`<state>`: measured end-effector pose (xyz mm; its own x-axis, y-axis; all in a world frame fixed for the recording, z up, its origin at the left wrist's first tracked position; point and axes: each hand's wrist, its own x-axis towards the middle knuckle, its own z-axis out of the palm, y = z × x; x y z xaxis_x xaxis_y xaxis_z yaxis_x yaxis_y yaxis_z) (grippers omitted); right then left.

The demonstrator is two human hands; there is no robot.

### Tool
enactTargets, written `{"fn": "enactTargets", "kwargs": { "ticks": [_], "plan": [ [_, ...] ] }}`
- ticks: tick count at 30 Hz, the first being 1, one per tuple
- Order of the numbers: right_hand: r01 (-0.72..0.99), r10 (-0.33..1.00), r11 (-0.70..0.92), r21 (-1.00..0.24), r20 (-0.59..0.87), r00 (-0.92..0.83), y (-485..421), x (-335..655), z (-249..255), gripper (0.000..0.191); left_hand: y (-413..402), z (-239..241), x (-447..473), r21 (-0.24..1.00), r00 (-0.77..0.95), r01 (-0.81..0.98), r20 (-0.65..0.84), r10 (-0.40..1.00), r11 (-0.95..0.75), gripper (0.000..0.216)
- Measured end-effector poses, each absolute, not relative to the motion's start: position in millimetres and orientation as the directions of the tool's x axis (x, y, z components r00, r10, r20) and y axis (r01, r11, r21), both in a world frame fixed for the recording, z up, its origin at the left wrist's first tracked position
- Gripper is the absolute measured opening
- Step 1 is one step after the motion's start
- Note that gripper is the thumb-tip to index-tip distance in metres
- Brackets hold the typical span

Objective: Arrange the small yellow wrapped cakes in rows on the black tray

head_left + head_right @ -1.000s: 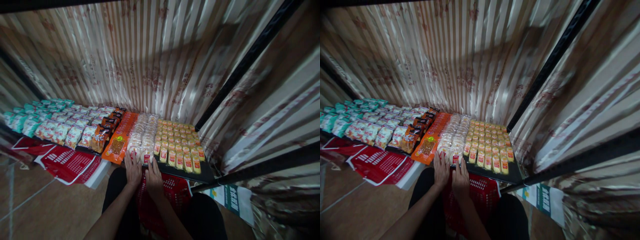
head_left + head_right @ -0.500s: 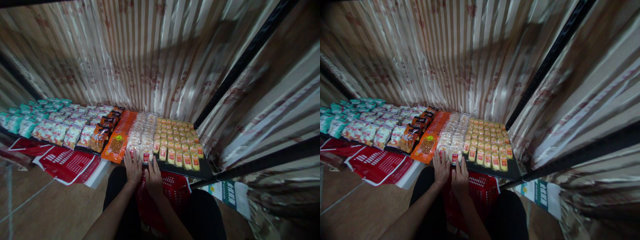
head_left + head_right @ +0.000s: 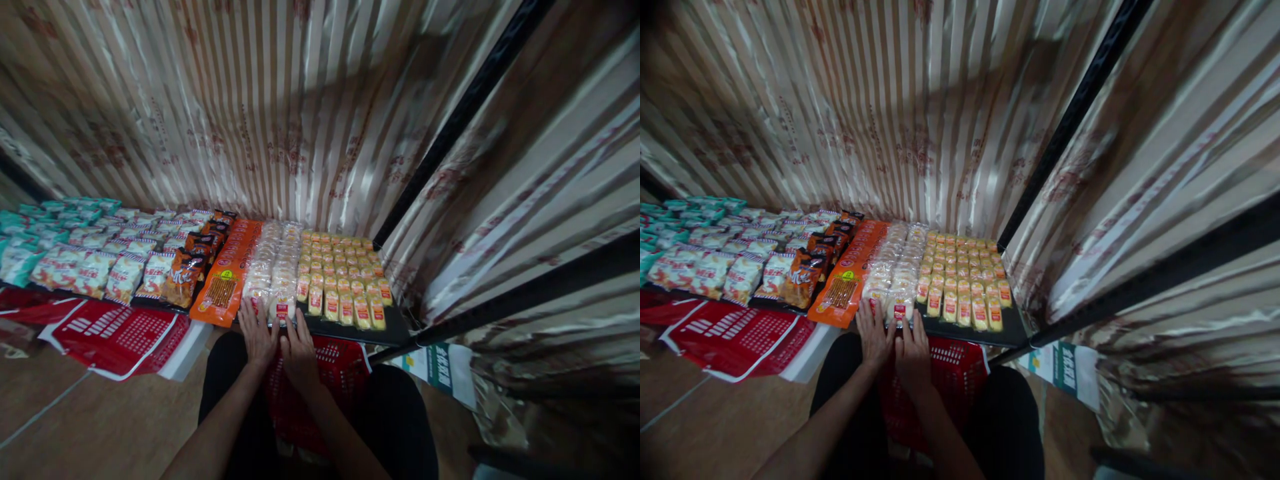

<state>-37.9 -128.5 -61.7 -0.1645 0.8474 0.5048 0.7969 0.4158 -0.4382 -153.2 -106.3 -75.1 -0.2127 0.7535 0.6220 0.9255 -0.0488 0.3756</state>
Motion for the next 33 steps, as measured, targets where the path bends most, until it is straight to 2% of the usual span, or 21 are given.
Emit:
{"fn": "enactTargets", "kwargs": {
  "ticks": [9, 17, 22, 28, 33],
  "plan": [
    [0.763, 0.868, 0.392, -0.513, 0.481, -0.123, -132, -29, -59, 0.045, -108, -70, -151, 0.274, -0.113, 0.956, 0.67, 0.734, -0.104, 0.045],
    [0.75, 0.851, 0.42, -0.511, 0.508, -0.131, -134, -23, -57, 0.045, -108, -75, -148, 0.271, -0.088, 0.957, 0.617, 0.782, -0.106, 0.051],
    [0.768, 0.867, 0.406, -0.496, 0.475, -0.152, -135, -26, -56, 0.045, -111, -74, -147, 0.247, -0.041, 0.959, 0.613, 0.789, -0.142, 0.051],
    [0.772, 0.854, 0.432, -0.467, 0.486, -0.184, -133, -26, -59, 0.046, -108, -75, -148, 0.266, -0.063, 0.956, 0.605, 0.794, -0.127, 0.05],
    [0.779, 0.862, 0.397, -0.486, 0.49, -0.133, -136, -13, -55, 0.046, -110, -72, -145, 0.249, -0.049, 0.958, 0.627, 0.778, -0.14, 0.051]
  ]
}}
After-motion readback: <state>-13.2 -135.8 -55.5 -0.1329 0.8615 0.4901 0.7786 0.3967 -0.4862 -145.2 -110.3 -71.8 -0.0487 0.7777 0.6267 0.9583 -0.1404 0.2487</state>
